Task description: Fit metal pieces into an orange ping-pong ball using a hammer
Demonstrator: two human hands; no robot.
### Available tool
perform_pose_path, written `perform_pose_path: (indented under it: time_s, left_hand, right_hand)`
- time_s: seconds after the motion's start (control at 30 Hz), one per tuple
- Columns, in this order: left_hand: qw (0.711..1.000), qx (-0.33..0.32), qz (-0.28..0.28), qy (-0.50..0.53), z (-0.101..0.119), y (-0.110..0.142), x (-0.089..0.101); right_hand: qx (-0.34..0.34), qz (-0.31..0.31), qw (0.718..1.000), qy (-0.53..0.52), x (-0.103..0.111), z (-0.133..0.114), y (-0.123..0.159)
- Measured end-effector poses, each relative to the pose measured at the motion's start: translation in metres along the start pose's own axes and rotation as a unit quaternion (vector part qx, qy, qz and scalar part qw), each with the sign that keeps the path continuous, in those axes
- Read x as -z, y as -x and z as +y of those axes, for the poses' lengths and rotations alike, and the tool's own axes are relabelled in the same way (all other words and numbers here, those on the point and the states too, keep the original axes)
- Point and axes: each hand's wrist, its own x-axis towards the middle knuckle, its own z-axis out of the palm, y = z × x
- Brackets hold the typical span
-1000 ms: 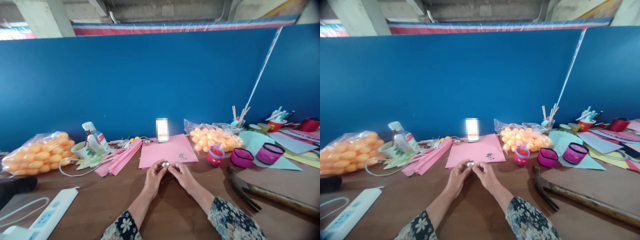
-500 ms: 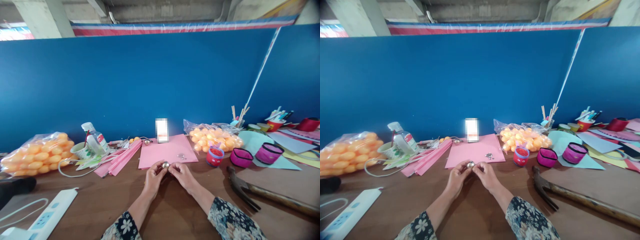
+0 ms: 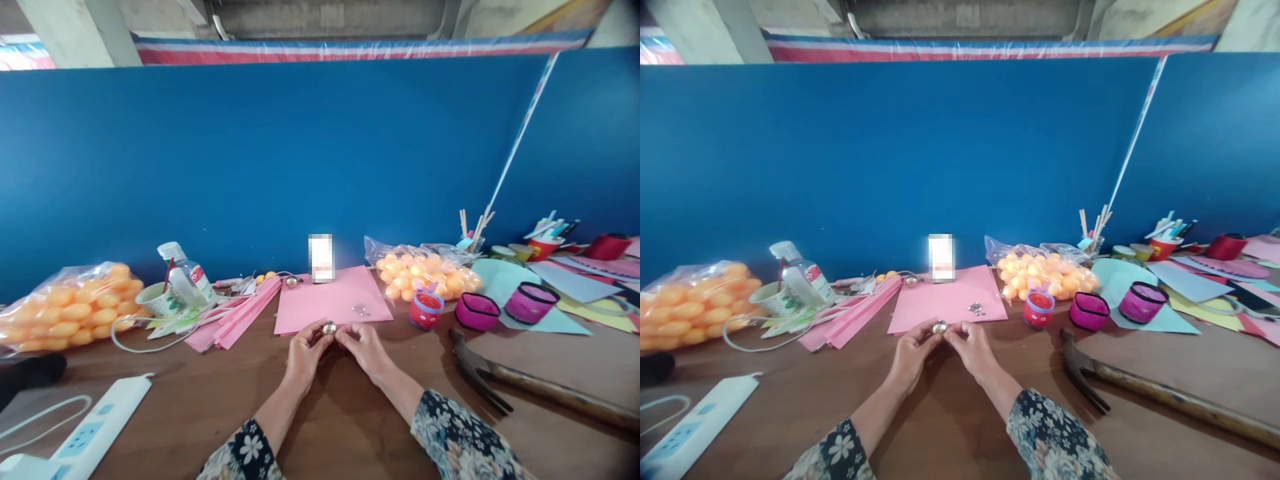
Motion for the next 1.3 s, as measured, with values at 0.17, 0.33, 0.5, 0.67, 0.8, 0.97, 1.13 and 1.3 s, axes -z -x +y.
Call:
perform_pose_path:
  time_s: [0.17, 0.33, 0.5, 0.67, 0.8, 0.97, 1.13, 1.3]
  left_hand:
    - [1.0, 0.002, -0.008, -0.013, -0.002, 0.0, 0.001]
    - [0.999, 0.023, -0.022, 0.015, -0.001, 0.001, 0.0]
    - [0.994, 0.063, -0.023, 0.088, -0.001, 0.001, -0.001]
    - [0.991, 0.074, -0.016, 0.112, 0.001, 0.002, -0.001]
    - [0.992, 0.071, -0.014, 0.102, 0.003, 0.002, -0.001]
    - [0.994, 0.066, -0.001, 0.084, 0.003, 0.001, -0.001]
    - [0.993, 0.076, -0.016, 0.086, 0.005, 0.003, -0.001]
    - [0.99, 0.067, -0.024, 0.118, 0.009, 0.004, -0.002]
  right_hand:
    - [-0.008, 0.013, 1.0, 0.001, -0.001, 0.002, 0.0]
    - [-0.021, 0.023, 0.997, -0.067, -0.005, 0.002, -0.001]
    - [-0.037, -0.016, 0.994, -0.106, -0.006, -0.007, 0.0]
    - [-0.014, -0.01, 0.997, -0.076, -0.006, -0.008, 0.0]
    - [0.039, -0.011, 0.999, -0.034, -0.007, -0.006, 0.001]
    - [0.069, -0.045, 0.996, -0.016, -0.008, -0.009, 0.006]
    - [0.073, -0.038, 0.997, 0.01, -0.007, -0.01, 0.007]
    - [0.079, -0.054, 0.995, 0.007, -0.006, -0.009, 0.004]
